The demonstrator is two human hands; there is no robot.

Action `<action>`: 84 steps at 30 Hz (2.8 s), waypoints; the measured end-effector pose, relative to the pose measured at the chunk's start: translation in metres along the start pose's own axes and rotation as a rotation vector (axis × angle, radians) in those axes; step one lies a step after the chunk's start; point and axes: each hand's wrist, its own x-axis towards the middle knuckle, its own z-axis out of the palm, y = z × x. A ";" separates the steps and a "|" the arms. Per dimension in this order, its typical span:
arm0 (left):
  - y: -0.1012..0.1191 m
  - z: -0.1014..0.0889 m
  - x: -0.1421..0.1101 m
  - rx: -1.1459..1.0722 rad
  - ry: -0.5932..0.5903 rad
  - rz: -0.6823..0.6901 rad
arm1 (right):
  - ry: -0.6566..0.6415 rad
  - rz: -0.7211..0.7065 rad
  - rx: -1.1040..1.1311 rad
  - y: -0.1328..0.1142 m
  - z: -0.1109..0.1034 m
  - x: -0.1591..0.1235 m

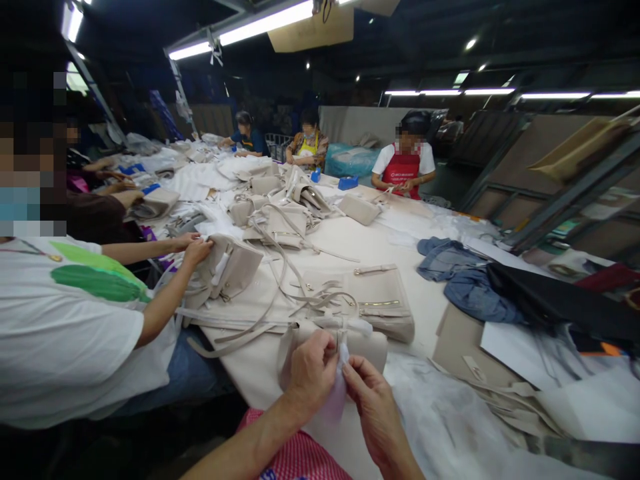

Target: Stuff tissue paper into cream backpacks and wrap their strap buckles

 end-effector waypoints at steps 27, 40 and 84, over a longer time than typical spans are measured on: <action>0.006 0.001 -0.007 -0.739 -0.331 -0.412 | 0.083 -0.185 -0.206 0.000 -0.010 0.013; 0.003 -0.001 -0.013 -0.338 -0.120 -0.157 | -0.039 -0.131 -0.194 -0.011 -0.002 0.011; -0.008 0.009 0.029 -0.762 -0.405 -0.737 | 1.019 0.317 -0.774 0.079 -0.198 -0.201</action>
